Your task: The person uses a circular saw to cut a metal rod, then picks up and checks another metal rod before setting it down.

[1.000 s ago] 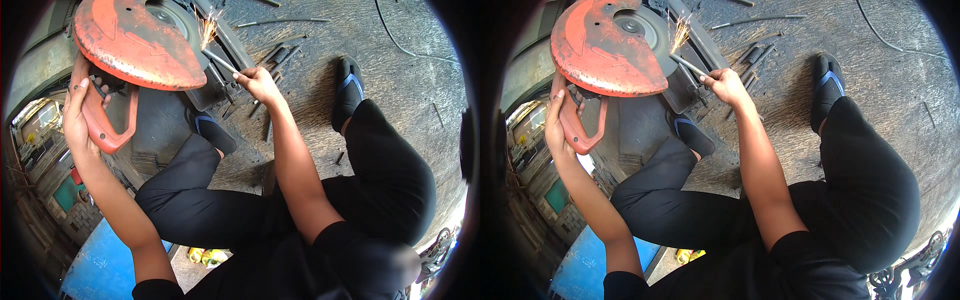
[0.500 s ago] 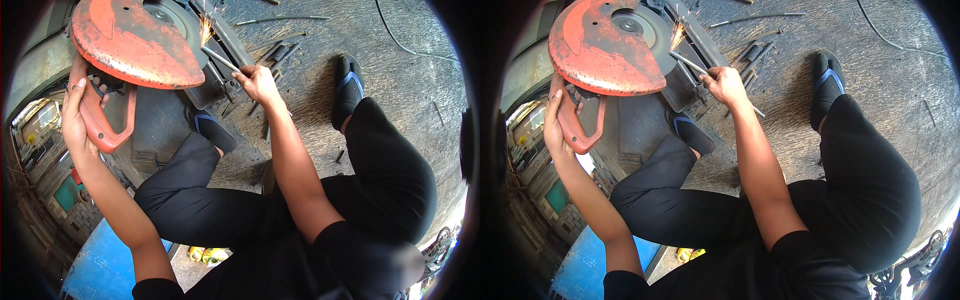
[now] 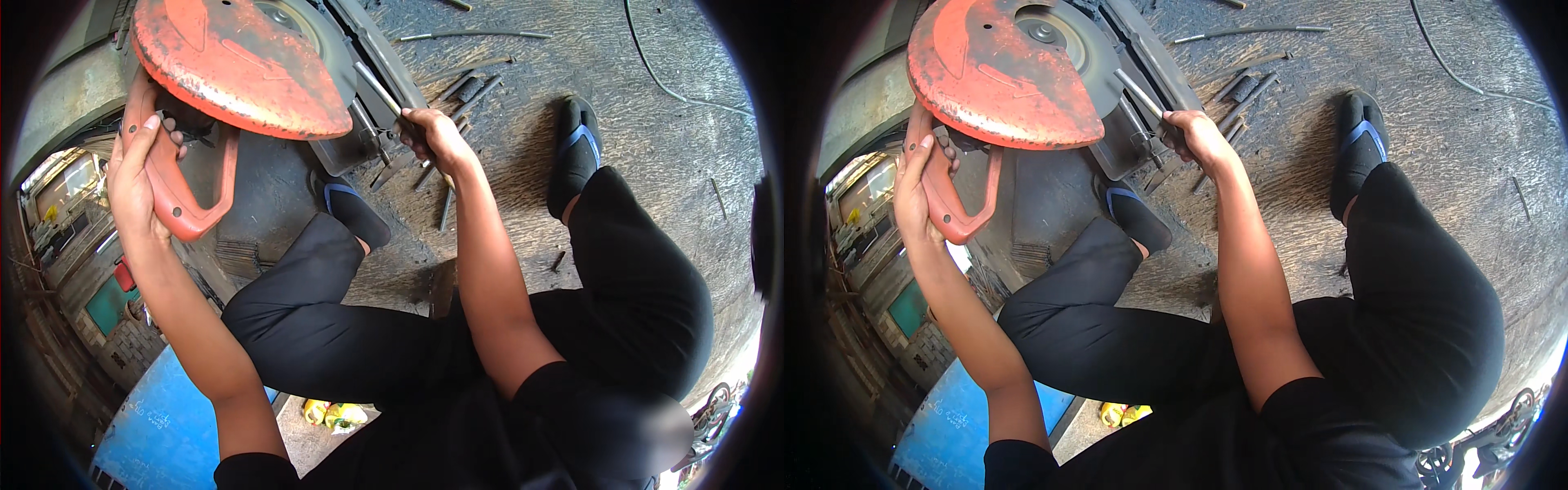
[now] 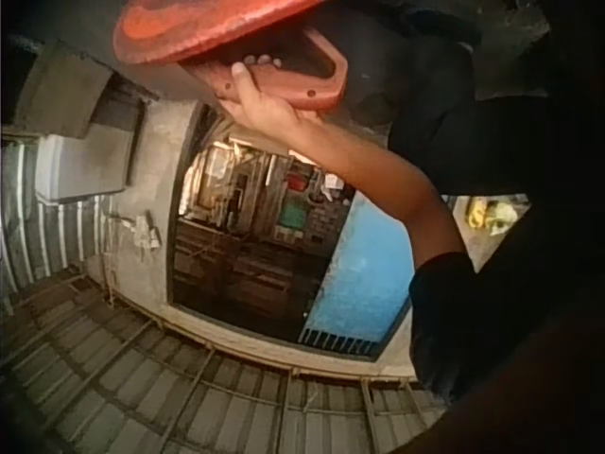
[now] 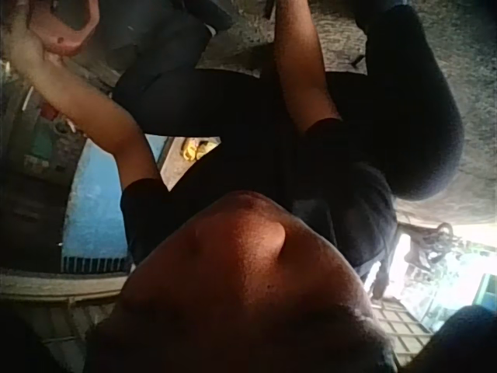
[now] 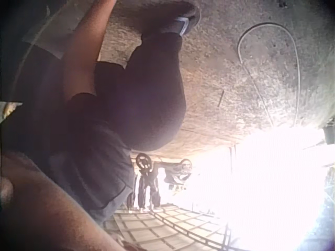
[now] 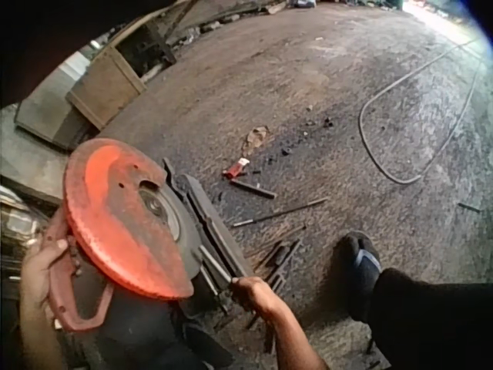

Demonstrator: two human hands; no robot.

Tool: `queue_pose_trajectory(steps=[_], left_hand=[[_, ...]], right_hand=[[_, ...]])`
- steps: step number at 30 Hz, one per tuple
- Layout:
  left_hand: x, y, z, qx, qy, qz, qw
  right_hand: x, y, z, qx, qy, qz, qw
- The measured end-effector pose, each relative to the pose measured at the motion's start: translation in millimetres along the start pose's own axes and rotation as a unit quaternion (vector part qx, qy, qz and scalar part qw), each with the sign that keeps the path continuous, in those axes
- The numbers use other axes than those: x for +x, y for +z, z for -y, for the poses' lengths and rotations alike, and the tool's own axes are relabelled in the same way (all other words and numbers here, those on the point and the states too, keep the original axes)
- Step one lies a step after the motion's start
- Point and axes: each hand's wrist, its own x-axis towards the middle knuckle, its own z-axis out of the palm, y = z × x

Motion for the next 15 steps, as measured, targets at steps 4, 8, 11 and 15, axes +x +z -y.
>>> queue_pose_trajectory(steps=[4, 8, 11, 15], left_hand=[[-7, 7, 4, -0.032, 0.017, -0.021, 0.999], [-14, 14, 5, -0.035, 0.020, -0.034, 0.999], [-18, 18, 9, -0.006, 0.035, -0.042, 0.998], [-18, 20, 12, -0.013, 0.046, -0.040, 0.998]], right_hand=[[0, 3, 5, -0.057, 0.015, 0.022, 0.998], [-3, 3, 6, -0.070, 0.034, 0.039, 0.996], [-3, -2, 6, -0.050, 0.057, 0.044, 0.996], [-1, -7, 2, -0.067, 0.067, 0.026, 0.995]])
